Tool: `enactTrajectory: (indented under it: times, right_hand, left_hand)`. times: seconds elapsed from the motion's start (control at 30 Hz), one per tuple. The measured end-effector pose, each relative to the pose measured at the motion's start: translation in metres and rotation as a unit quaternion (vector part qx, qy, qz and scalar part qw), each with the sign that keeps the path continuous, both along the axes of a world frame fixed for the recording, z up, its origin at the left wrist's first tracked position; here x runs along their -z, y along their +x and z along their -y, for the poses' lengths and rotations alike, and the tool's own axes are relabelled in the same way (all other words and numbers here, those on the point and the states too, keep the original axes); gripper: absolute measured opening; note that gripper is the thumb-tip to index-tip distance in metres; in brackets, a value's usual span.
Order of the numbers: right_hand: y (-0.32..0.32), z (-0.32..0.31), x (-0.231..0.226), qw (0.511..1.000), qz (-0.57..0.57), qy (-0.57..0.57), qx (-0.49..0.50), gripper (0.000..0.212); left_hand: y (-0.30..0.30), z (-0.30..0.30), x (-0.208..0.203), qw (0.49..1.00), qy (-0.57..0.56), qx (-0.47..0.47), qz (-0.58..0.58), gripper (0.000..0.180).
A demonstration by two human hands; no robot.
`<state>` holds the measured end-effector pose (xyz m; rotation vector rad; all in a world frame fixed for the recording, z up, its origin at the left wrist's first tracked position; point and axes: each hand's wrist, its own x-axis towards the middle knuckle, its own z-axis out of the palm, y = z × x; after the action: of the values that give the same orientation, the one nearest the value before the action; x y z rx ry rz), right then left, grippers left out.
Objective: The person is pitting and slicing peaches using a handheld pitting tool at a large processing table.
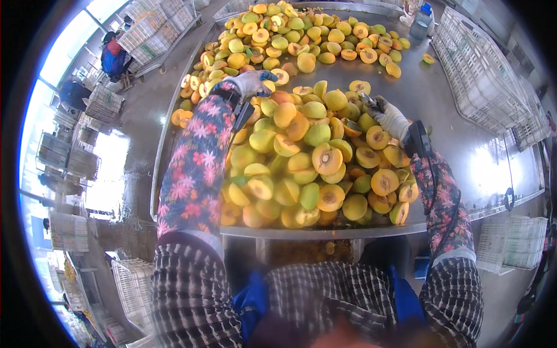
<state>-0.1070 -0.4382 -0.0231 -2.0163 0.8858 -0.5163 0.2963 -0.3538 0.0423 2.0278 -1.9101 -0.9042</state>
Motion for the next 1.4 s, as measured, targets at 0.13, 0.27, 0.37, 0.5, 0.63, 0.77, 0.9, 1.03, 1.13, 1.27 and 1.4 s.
enactTrajectory:
  times: [0.13,0.27,0.37,0.5,0.63,0.77,0.9,1.03,1.13,1.27,1.4]
  right_hand:
    - [-0.021,-0.036,-0.021,0.998,0.002,-0.059,0.037,0.024]
    - [-0.027,-0.097,-0.069,0.986,0.099,-0.111,0.072,0.027]
    - [-0.021,-0.183,-0.091,0.967,0.225,-0.118,0.028,0.022]
    - [-0.017,-0.295,-0.085,0.981,0.170,-0.072,-0.060,0.024]
    - [-0.014,-0.352,-0.075,0.979,0.195,0.020,-0.059,0.025]
    - [-0.022,-0.374,-0.067,0.991,0.015,-0.124,-0.039,0.033]
    - [-0.025,-0.394,-0.071,0.989,-0.016,-0.138,-0.043,0.035]
    - [-0.025,-0.406,-0.069,0.989,0.004,-0.147,-0.037,0.033]
    - [-0.023,-0.412,-0.058,0.990,0.024,-0.131,-0.047,0.029]
    - [-0.020,-0.416,-0.056,0.983,-0.018,-0.171,-0.070,0.030]
    - [-0.019,-0.416,-0.065,0.969,-0.182,-0.148,-0.083,0.027]
  left_hand:
    - [0.008,-0.056,-0.010,0.922,-0.156,-0.192,-0.298,0.040]
    - [-0.033,-0.145,-0.031,0.693,-0.202,-0.193,-0.664,0.029]
    - [-0.108,-0.202,-0.031,0.518,-0.202,-0.229,-0.799,0.033]
    - [-0.199,-0.263,-0.018,0.398,-0.125,-0.262,-0.870,0.049]
    - [-0.245,-0.305,0.008,0.421,-0.131,-0.252,-0.861,0.054]
    - [-0.273,-0.336,0.017,0.753,-0.518,-0.178,-0.364,0.055]
    - [-0.269,-0.351,0.024,0.803,-0.537,-0.127,-0.223,0.072]
    - [-0.276,-0.365,0.015,0.805,-0.517,-0.145,-0.253,0.063]
    - [-0.279,-0.375,0.007,0.817,-0.520,-0.143,-0.204,0.053]
    - [-0.288,-0.381,0.004,0.793,-0.444,-0.199,-0.367,0.046]
    - [-0.266,-0.380,0.034,0.842,-0.474,-0.152,-0.210,0.052]
